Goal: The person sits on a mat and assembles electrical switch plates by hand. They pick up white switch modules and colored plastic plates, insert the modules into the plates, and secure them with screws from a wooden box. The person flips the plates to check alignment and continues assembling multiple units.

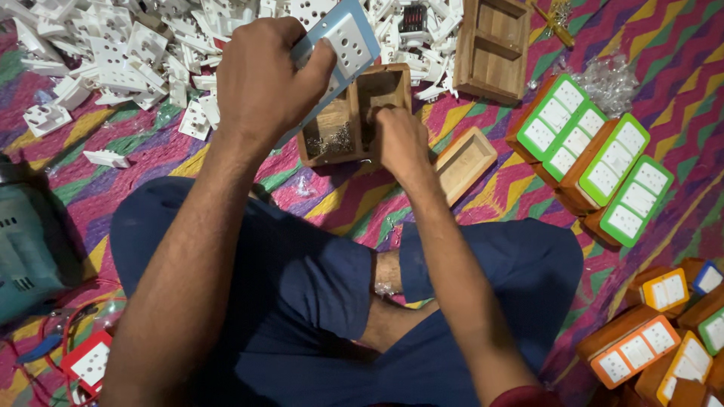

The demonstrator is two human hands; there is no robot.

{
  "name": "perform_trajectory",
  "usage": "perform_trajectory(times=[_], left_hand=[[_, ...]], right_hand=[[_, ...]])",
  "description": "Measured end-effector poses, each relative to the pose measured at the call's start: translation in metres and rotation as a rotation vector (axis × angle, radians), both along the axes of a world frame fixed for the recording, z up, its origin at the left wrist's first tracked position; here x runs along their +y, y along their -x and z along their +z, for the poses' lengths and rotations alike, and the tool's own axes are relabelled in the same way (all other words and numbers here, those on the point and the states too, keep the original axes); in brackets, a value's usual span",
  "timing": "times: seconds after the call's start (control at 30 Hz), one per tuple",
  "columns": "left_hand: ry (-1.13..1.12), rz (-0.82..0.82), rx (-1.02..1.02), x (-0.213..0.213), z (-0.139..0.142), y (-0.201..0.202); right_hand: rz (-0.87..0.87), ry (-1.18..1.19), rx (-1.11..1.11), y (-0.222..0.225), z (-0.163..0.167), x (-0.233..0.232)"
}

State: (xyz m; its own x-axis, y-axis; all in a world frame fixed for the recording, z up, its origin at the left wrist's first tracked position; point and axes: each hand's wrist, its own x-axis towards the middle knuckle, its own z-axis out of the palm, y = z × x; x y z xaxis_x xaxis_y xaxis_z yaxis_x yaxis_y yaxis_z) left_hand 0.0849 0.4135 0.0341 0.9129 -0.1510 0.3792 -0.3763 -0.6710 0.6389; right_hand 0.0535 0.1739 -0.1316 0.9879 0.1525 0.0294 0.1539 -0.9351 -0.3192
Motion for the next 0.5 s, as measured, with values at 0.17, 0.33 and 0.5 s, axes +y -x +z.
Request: perform_trajectory(times=[0.17,0.33,0.5], left_hand=[[-0.011,-0.026,-0.002,-0.007,-0.001,0.003],[-0.048,-0.037,0.028,-0.009,-0.003,0.004],[-0.019,-0.055,-0.019,-0.005,-0.006,0.001]], right_hand=[[0.028,-0.050,-0.127,0.010,-0.005,-0.009],[0.061,0.021,-0.054,0.008,0.003,-0.011],[0.112,-0.267,0.020,0.003,0.027,-0.008]])
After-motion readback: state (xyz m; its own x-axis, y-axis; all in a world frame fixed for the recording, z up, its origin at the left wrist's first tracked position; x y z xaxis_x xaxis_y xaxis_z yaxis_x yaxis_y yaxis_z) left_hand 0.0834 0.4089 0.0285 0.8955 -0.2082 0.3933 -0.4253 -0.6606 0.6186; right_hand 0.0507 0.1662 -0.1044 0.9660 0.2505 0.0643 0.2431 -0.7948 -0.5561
